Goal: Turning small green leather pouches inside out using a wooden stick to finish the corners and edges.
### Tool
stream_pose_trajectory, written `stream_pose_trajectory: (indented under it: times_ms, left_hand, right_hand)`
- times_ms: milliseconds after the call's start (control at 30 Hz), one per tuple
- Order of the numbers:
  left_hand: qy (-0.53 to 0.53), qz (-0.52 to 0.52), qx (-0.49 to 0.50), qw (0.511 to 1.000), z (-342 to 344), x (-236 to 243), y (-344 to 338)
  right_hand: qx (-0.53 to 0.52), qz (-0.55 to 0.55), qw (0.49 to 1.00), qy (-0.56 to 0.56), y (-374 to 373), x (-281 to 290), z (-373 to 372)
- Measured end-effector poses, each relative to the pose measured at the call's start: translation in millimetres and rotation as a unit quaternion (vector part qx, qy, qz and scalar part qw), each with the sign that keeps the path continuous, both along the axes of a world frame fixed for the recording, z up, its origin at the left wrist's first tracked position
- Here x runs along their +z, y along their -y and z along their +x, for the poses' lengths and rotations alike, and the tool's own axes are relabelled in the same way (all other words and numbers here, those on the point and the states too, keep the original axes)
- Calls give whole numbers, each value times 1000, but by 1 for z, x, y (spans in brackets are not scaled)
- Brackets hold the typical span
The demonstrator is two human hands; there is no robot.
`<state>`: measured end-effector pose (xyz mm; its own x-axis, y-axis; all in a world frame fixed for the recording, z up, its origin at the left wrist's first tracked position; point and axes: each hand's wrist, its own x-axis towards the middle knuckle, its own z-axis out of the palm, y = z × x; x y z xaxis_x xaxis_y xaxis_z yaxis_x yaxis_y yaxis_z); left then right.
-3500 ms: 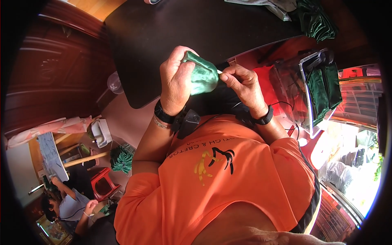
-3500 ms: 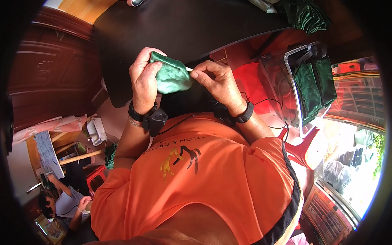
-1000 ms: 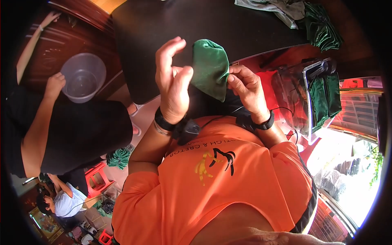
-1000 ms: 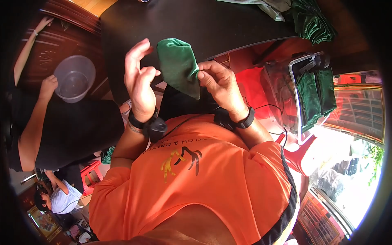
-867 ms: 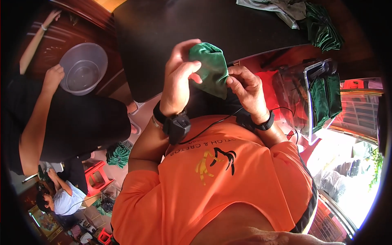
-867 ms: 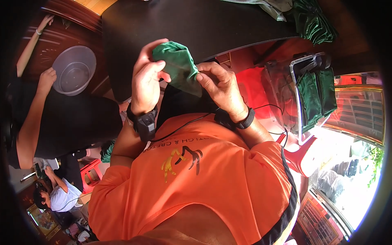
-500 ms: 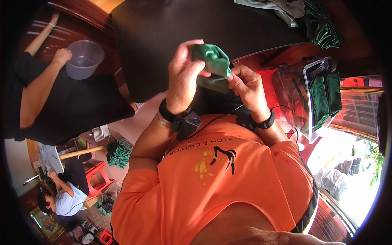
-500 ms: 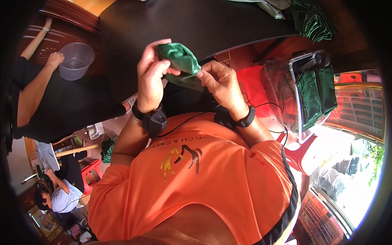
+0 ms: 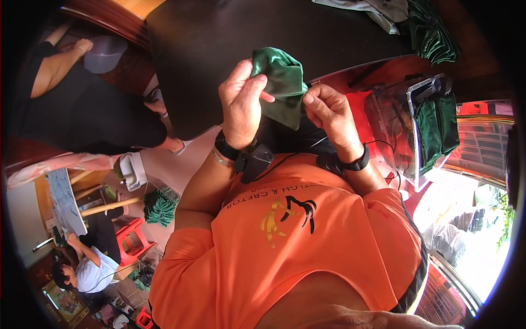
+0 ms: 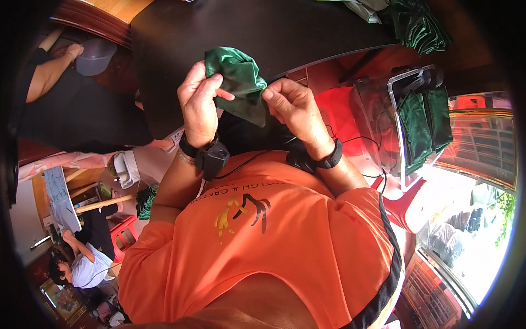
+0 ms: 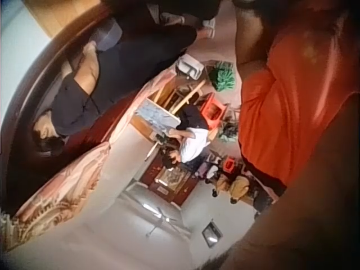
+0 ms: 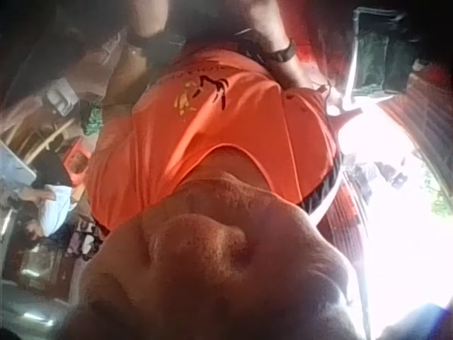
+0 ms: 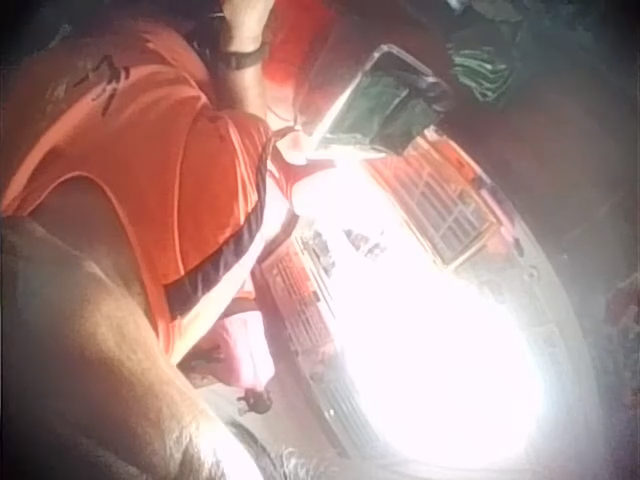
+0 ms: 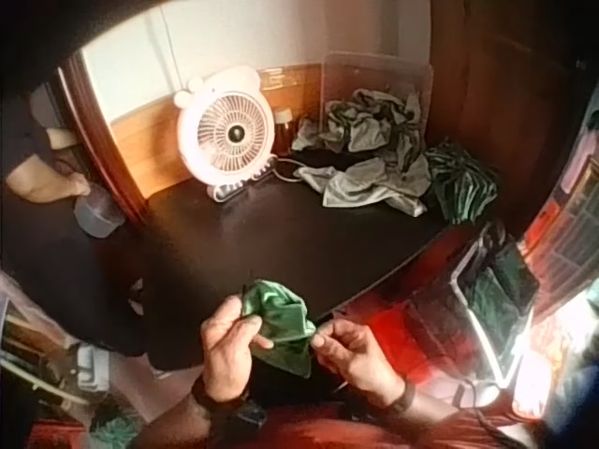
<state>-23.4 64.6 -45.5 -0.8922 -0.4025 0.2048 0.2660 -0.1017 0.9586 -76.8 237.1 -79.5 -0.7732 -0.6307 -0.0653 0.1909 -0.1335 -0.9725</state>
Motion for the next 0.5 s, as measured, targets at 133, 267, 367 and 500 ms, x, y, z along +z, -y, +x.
stream_pose_trajectory:
  times_ms: [133, 267, 367, 500]
  left_hand:
    - [48, -29, -32, 998, 5, -6, -4]
    - [56, 73, -33, 995, 4, -4, -5]
    - [19, 55, -14, 998, 2, -3, 2]
    - [-2, 25, 4, 1000, 1, 6, 3]
  right_hand:
    - [-15, -15, 999, -29, 2, 0, 2]
    - [-34, -33, 999, -9, 0, 2, 5]
    - [-20, -25, 999, -5, -1, 8, 3]
    - [-4, 21, 998, -64, -2, 0, 5]
